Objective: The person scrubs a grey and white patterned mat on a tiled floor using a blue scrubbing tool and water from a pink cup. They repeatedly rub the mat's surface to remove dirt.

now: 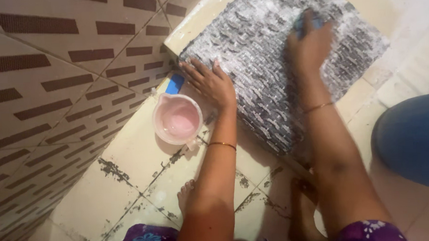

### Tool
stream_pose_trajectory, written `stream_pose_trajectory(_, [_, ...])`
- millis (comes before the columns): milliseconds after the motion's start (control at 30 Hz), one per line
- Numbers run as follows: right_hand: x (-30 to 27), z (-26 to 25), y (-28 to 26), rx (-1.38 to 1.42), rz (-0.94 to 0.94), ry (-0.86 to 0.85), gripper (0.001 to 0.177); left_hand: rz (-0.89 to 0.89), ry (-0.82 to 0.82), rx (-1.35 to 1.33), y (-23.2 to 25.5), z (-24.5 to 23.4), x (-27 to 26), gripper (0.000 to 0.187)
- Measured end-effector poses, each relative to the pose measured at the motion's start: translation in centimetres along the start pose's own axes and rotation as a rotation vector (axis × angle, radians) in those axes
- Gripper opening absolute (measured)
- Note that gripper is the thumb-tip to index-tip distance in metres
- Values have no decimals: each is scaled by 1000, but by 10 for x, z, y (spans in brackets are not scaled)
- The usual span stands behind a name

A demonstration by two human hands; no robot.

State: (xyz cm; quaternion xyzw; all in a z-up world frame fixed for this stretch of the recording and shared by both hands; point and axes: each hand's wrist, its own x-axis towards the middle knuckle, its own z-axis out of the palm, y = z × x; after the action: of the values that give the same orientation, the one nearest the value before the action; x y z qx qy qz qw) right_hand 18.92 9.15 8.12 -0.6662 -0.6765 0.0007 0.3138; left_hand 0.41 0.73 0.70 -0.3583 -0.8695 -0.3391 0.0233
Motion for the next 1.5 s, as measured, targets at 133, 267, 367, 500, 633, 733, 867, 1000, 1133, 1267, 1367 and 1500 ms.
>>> stream_pose_trajectory(133, [-57,-2,-45,41,-87,-286,60,0,-20,-44,10,-11,5,92])
stream_pose_trajectory(267, [-83,-41,-39,173,-114,-343,61,-16,-78,18,7,-13,5,96])
stream_pose_trajectory(367, [-88,-48,-44,-8,-205,-194,61,113,-57,70,9,-15,8,91])
stream_pose_trajectory(500, [-83,-41,-66,-30,-103,-254,57,287,-389,98,17,-33,13,69])
stream_pose_trajectory(633, [-79,-44,-74,2,-63,-238,55,356,-406,126,22,-41,23,75])
stream_pose_trajectory(733, [-82,-47,-78,2,-73,-214,55,394,-396,140,18,-32,27,74])
stream_pose_trajectory(867, [-89,-39,-71,6,-84,-152,53,417,-352,292,21,6,14,70])
stream_pose_trajectory(1000, [-86,-18,-48,80,-119,-88,60,696,-364,202,24,27,-15,59])
stream_pose_trajectory(1133, [-88,-16,-38,97,-119,-153,61,582,-526,146,23,-2,-19,61])
stream_pose_trajectory(1267, [-101,-33,-44,103,-198,-124,57,604,-413,231,19,-25,-27,59])
stream_pose_trajectory(1367, [-114,-46,-48,111,-228,-115,57,612,-304,247,15,-30,-33,59])
stream_pose_trajectory(1500, [-105,-56,-42,168,-145,-198,59,479,-306,236,36,-36,-37,56])
